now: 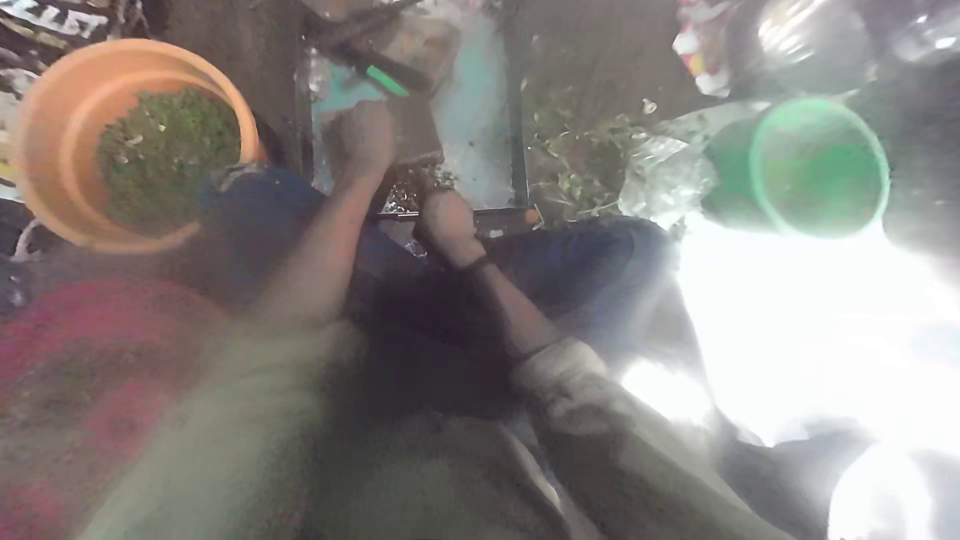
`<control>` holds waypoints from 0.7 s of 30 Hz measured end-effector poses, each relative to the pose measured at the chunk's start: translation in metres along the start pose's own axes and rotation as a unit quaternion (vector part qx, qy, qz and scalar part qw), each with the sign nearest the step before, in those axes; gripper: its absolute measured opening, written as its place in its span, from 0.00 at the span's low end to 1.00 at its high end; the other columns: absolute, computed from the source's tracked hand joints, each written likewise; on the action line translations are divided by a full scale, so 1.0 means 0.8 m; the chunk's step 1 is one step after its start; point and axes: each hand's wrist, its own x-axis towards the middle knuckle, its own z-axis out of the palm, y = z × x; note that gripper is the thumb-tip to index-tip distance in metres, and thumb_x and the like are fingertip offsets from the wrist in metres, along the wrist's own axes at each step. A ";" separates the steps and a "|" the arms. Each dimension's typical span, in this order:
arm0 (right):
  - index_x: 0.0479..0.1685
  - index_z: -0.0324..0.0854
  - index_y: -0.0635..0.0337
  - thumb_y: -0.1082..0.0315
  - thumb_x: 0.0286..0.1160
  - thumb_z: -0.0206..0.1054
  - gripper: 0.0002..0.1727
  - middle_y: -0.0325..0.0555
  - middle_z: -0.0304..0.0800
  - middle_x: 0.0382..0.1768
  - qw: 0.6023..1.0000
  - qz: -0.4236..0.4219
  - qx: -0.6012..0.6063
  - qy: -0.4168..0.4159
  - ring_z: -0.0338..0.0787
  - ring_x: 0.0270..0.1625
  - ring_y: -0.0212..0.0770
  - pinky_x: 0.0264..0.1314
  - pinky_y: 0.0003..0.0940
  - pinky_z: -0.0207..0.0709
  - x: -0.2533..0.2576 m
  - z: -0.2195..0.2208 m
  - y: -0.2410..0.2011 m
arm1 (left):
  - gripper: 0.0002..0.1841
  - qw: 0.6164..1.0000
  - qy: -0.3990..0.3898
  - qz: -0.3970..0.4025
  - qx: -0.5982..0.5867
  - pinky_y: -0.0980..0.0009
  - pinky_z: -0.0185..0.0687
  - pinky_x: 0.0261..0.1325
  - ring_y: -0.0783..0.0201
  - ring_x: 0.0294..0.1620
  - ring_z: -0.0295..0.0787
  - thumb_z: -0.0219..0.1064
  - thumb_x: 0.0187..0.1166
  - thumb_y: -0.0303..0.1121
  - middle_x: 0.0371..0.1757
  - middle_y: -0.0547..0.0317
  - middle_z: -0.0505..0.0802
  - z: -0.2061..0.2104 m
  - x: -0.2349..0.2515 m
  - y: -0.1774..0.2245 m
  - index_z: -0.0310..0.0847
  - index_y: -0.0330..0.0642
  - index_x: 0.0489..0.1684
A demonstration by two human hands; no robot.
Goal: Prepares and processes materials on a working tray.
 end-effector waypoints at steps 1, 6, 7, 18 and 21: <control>0.60 0.85 0.60 0.61 0.71 0.71 0.20 0.62 0.93 0.49 1.000 0.008 0.010 0.004 0.94 0.52 0.65 0.46 0.67 0.85 -0.001 -0.004 0.001 | 0.12 1.000 0.005 0.003 -0.009 0.30 0.81 0.65 0.37 0.66 0.89 0.68 0.80 0.38 0.63 0.41 0.93 0.002 0.000 -0.003 0.93 0.46 0.54; 0.89 0.66 0.45 0.61 0.74 0.65 0.37 0.58 0.94 0.48 0.998 0.008 0.053 0.033 0.95 0.52 0.63 0.47 0.65 0.86 -0.001 -0.016 0.006 | 0.13 0.999 0.039 0.013 -0.020 0.31 0.83 0.64 0.41 0.62 0.93 0.68 0.80 0.38 0.60 0.49 0.96 0.006 0.000 -0.013 0.93 0.55 0.58; 0.89 0.67 0.45 0.60 0.74 0.65 0.37 0.58 0.94 0.48 0.998 0.006 0.055 0.034 0.95 0.52 0.62 0.47 0.64 0.86 0.000 -0.014 0.008 | 0.14 0.999 0.035 0.013 -0.021 0.31 0.83 0.65 0.41 0.64 0.92 0.67 0.80 0.37 0.61 0.49 0.95 0.004 -0.001 -0.013 0.92 0.55 0.60; 0.89 0.67 0.44 0.60 0.79 0.62 0.33 0.60 0.94 0.50 0.993 -0.001 0.101 0.063 0.95 0.52 0.63 0.47 0.65 0.86 0.008 -0.015 0.027 | 0.16 0.992 0.055 -0.022 -0.111 0.37 0.78 0.75 0.46 0.69 0.89 0.65 0.84 0.39 0.63 0.47 0.94 -0.018 -0.015 -0.024 0.90 0.48 0.63; 0.73 0.77 0.62 0.64 0.74 0.67 0.26 0.64 0.91 0.41 0.986 -0.026 0.137 0.096 0.94 0.44 0.66 0.38 0.64 0.85 -0.006 -0.009 0.033 | 0.17 0.996 0.050 -0.021 -0.074 0.33 0.80 0.71 0.42 0.67 0.90 0.73 0.77 0.41 0.62 0.45 0.94 -0.013 -0.022 -0.019 0.92 0.46 0.61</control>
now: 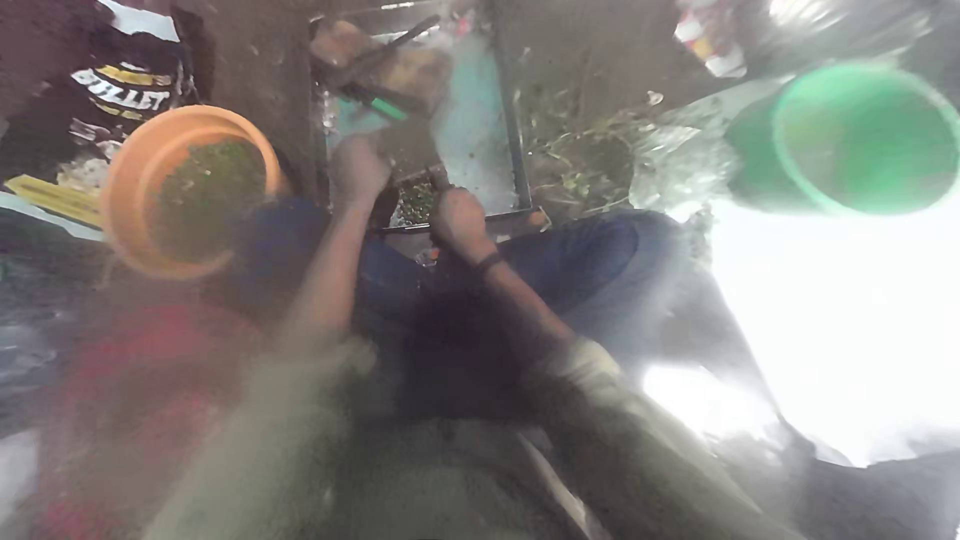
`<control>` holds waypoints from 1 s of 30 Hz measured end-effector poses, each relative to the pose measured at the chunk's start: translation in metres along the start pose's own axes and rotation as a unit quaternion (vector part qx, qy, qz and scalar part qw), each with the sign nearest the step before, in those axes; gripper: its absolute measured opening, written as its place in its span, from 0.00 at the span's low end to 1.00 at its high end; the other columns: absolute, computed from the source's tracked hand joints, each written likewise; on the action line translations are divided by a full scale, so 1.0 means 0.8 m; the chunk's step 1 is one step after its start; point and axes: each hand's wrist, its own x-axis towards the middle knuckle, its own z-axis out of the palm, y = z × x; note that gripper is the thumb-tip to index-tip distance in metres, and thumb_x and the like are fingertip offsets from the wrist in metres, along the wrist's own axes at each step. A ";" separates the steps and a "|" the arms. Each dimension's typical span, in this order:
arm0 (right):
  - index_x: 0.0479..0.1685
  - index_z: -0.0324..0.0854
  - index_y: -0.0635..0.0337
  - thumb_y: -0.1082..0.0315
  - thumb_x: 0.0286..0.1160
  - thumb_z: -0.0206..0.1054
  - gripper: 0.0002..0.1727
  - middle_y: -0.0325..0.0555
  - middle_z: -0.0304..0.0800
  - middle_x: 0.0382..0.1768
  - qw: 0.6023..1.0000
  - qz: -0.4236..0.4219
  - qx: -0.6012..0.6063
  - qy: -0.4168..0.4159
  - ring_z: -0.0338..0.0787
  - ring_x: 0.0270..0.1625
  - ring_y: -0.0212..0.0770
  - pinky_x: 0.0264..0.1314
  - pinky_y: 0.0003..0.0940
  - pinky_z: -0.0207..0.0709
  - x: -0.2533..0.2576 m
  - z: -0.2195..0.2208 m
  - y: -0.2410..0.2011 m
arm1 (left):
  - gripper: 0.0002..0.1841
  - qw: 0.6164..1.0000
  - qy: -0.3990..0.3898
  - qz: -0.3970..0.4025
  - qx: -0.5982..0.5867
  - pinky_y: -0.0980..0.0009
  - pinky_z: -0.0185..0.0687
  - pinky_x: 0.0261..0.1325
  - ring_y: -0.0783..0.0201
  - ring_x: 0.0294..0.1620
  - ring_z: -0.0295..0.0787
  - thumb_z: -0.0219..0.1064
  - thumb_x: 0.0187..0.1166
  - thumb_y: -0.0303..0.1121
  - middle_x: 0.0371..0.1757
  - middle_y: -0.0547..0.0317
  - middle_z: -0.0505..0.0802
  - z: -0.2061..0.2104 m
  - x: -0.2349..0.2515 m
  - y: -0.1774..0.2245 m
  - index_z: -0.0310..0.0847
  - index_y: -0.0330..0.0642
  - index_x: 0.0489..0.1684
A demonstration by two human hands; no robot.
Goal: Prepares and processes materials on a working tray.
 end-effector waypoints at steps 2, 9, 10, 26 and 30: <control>0.68 0.79 0.65 0.64 0.75 0.68 0.23 0.64 0.91 0.43 1.000 0.002 -0.007 -0.017 0.94 0.46 0.65 0.41 0.64 0.85 0.003 -0.009 -0.008 | 0.19 1.000 -0.009 0.013 0.027 0.32 0.79 0.72 0.40 0.69 0.88 0.75 0.75 0.41 0.63 0.44 0.93 0.007 0.003 -0.002 0.91 0.47 0.63; 0.55 0.86 0.62 0.59 0.83 0.60 0.17 0.61 0.93 0.51 0.997 0.018 -0.054 -0.060 0.94 0.56 0.62 0.51 0.65 0.85 0.049 -0.017 -0.029 | 0.17 0.996 -0.021 0.011 0.087 0.32 0.77 0.73 0.36 0.69 0.87 0.73 0.74 0.37 0.63 0.40 0.93 0.021 0.008 0.000 0.91 0.44 0.59; 0.53 0.86 0.63 0.58 0.82 0.62 0.17 0.61 0.93 0.51 0.997 0.019 -0.052 -0.063 0.93 0.57 0.62 0.51 0.65 0.85 0.050 -0.018 -0.030 | 0.17 0.996 -0.026 0.006 0.086 0.31 0.77 0.73 0.36 0.70 0.87 0.73 0.75 0.37 0.64 0.39 0.92 0.021 0.010 0.000 0.91 0.43 0.59; 0.49 0.88 0.60 0.54 0.80 0.63 0.18 0.56 0.94 0.49 0.996 -0.009 -0.070 -0.047 0.94 0.55 0.58 0.48 0.61 0.85 0.066 -0.008 -0.054 | 0.12 0.996 -0.020 0.009 0.088 0.32 0.81 0.67 0.36 0.65 0.89 0.70 0.75 0.35 0.58 0.40 0.94 0.025 0.020 0.001 0.93 0.44 0.52; 0.53 0.87 0.62 0.56 0.82 0.62 0.19 0.60 0.93 0.53 0.995 -0.007 -0.078 -0.069 0.93 0.58 0.61 0.51 0.64 0.84 0.065 -0.009 -0.062 | 0.12 0.996 -0.017 -0.001 0.086 0.32 0.83 0.65 0.37 0.64 0.91 0.71 0.76 0.37 0.58 0.41 0.95 0.024 0.021 0.003 0.94 0.46 0.52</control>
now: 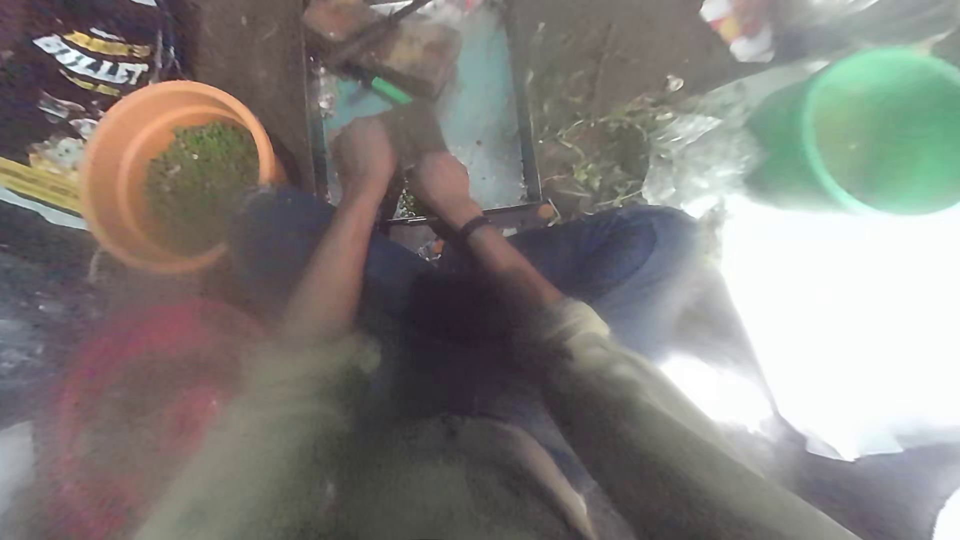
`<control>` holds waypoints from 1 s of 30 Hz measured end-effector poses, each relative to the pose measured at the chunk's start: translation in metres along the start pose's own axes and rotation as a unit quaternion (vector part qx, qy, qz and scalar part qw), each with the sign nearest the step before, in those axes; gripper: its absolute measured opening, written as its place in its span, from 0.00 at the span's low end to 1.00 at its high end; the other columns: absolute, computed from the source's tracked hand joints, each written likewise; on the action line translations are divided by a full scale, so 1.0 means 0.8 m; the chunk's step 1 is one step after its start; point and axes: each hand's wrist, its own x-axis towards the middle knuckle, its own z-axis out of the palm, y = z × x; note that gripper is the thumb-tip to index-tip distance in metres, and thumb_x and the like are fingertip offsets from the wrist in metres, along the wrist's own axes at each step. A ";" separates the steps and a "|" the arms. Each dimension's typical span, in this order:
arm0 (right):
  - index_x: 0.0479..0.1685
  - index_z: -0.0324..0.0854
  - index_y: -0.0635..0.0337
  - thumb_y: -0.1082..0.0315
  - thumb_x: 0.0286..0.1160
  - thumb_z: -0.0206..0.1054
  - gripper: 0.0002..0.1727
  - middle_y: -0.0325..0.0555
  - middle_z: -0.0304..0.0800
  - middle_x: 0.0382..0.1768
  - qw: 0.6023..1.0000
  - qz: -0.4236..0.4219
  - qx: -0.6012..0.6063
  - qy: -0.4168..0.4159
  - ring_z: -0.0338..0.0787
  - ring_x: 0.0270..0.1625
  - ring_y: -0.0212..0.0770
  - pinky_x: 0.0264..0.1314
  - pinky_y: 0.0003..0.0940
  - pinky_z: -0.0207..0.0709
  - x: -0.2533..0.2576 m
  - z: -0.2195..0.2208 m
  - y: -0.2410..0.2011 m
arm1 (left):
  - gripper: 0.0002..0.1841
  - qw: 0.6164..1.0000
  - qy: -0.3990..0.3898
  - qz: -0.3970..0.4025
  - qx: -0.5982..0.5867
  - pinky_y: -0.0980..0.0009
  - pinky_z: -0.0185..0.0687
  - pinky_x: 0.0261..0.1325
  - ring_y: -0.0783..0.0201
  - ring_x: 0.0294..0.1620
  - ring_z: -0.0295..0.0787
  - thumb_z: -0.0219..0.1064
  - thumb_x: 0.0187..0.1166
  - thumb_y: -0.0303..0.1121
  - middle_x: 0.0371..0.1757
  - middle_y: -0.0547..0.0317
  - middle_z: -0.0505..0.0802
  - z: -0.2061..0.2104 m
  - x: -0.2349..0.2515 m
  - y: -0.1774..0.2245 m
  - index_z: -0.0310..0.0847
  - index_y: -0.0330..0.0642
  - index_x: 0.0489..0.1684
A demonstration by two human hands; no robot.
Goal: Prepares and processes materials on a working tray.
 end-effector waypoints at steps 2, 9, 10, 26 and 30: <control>0.51 0.89 0.62 0.56 0.83 0.60 0.19 0.60 0.93 0.54 1.000 -0.004 -0.003 -0.002 0.93 0.59 0.62 0.52 0.65 0.84 0.001 0.001 -0.005 | 0.12 1.000 -0.001 -0.005 -0.004 0.32 0.82 0.65 0.37 0.64 0.90 0.69 0.77 0.36 0.58 0.41 0.95 -0.001 -0.002 0.001 0.94 0.46 0.52; 0.58 0.87 0.58 0.56 0.84 0.59 0.19 0.57 0.94 0.53 0.999 -0.024 -0.017 0.014 0.94 0.58 0.60 0.51 0.64 0.85 0.028 0.011 -0.022 | 0.12 1.000 0.000 -0.012 0.000 0.31 0.84 0.61 0.36 0.62 0.91 0.67 0.78 0.35 0.58 0.40 0.94 -0.006 -0.005 0.004 0.93 0.43 0.50; 0.57 0.88 0.58 0.55 0.84 0.59 0.19 0.57 0.95 0.52 0.999 -0.025 -0.019 0.016 0.94 0.58 0.60 0.52 0.64 0.85 0.032 0.015 -0.023 | 0.11 1.000 -0.002 -0.012 0.002 0.31 0.84 0.61 0.36 0.62 0.91 0.66 0.80 0.35 0.58 0.39 0.94 -0.007 -0.006 0.005 0.92 0.42 0.50; 0.65 0.85 0.56 0.56 0.80 0.64 0.20 0.58 0.94 0.49 0.999 -0.009 -0.035 0.037 0.95 0.52 0.62 0.47 0.64 0.86 -0.023 0.025 0.004 | 0.12 1.000 -0.015 -0.018 -0.021 0.29 0.83 0.61 0.36 0.61 0.91 0.69 0.77 0.37 0.57 0.40 0.95 -0.006 0.000 0.005 0.94 0.43 0.49; 0.55 0.87 0.61 0.57 0.83 0.61 0.18 0.61 0.93 0.53 0.999 -0.019 -0.027 0.013 0.93 0.56 0.64 0.49 0.67 0.85 0.010 0.002 -0.021 | 0.12 1.000 0.008 -0.017 -0.001 0.30 0.84 0.59 0.34 0.59 0.92 0.69 0.78 0.37 0.55 0.38 0.94 0.003 0.003 -0.002 0.92 0.41 0.48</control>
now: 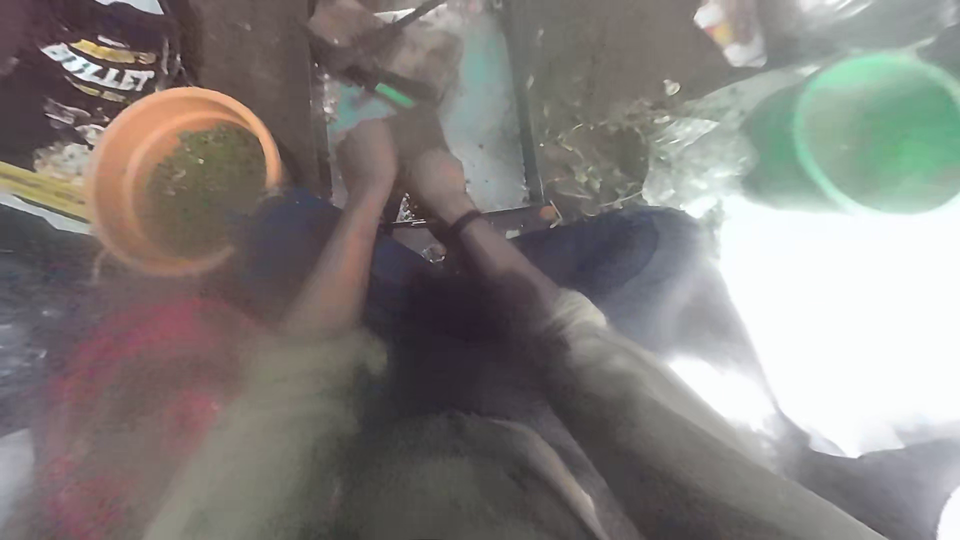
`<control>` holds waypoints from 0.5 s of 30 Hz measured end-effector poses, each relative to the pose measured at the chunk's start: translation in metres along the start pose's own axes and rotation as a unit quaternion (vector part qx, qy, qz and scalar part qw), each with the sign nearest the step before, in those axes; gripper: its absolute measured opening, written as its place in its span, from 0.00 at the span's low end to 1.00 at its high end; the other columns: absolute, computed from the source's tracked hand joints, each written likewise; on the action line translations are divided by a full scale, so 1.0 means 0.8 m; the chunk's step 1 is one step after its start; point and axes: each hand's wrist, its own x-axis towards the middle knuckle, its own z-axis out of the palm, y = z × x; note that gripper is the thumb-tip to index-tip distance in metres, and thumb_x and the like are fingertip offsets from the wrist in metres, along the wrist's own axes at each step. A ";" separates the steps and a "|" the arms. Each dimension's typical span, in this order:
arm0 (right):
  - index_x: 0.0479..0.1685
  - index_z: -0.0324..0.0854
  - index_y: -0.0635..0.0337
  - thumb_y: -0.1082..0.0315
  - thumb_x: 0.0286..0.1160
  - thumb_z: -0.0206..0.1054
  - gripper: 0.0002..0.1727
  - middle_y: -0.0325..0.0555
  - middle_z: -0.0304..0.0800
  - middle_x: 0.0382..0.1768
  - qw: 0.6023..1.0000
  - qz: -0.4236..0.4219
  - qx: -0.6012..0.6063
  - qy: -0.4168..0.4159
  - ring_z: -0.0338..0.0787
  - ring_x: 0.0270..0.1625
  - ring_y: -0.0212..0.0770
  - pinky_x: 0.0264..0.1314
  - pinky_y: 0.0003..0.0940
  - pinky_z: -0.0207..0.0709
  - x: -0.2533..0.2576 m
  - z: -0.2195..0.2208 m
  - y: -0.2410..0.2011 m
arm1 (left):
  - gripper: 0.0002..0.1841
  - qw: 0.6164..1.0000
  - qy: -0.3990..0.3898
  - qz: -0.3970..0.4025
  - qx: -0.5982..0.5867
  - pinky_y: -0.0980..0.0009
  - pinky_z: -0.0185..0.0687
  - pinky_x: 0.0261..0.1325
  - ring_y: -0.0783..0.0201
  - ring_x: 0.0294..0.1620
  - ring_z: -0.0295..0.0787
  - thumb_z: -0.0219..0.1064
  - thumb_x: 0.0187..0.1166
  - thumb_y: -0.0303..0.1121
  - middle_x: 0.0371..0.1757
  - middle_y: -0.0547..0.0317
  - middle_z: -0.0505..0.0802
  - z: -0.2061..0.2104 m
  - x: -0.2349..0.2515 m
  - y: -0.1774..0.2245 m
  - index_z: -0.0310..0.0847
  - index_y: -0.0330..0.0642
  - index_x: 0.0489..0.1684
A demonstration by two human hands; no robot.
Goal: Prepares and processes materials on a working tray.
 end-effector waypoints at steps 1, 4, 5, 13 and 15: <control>0.52 0.89 0.61 0.58 0.82 0.63 0.16 0.60 0.93 0.53 1.000 -0.007 0.001 0.005 0.93 0.56 0.63 0.48 0.67 0.85 0.009 0.001 -0.002 | 0.11 1.000 0.001 -0.003 0.010 0.30 0.84 0.59 0.35 0.59 0.91 0.66 0.80 0.35 0.55 0.38 0.94 -0.002 -0.002 0.002 0.91 0.40 0.48; 0.53 0.89 0.58 0.57 0.83 0.61 0.17 0.59 0.94 0.54 1.000 -0.014 -0.009 0.005 0.94 0.57 0.63 0.49 0.68 0.86 0.035 0.014 -0.005 | 0.11 1.000 0.000 -0.009 0.024 0.32 0.84 0.59 0.36 0.59 0.91 0.62 0.82 0.33 0.54 0.39 0.94 -0.005 -0.007 0.006 0.91 0.39 0.47; 0.53 0.89 0.58 0.57 0.84 0.60 0.17 0.59 0.94 0.54 1.000 -0.009 -0.014 0.000 0.94 0.56 0.63 0.49 0.68 0.86 0.037 0.018 -0.004 | 0.11 1.000 -0.003 -0.010 0.022 0.32 0.84 0.58 0.37 0.59 0.92 0.63 0.81 0.34 0.55 0.40 0.94 -0.004 -0.006 0.006 0.91 0.40 0.47; 0.80 0.74 0.56 0.62 0.85 0.60 0.25 0.63 0.94 0.49 0.999 0.025 -0.035 -0.001 0.94 0.51 0.67 0.46 0.66 0.85 -0.033 0.037 0.018 | 0.11 1.000 -0.024 0.012 -0.004 0.31 0.81 0.64 0.39 0.63 0.91 0.68 0.76 0.37 0.57 0.43 0.95 -0.016 -0.007 0.010 0.94 0.47 0.48; 0.85 0.71 0.51 0.61 0.82 0.61 0.30 0.62 0.94 0.49 0.998 0.040 -0.037 -0.021 0.95 0.51 0.66 0.46 0.65 0.85 -0.049 0.036 0.025 | 0.11 1.000 -0.026 0.011 -0.009 0.31 0.80 0.65 0.40 0.64 0.90 0.68 0.77 0.37 0.58 0.43 0.95 -0.015 -0.007 0.010 0.94 0.47 0.48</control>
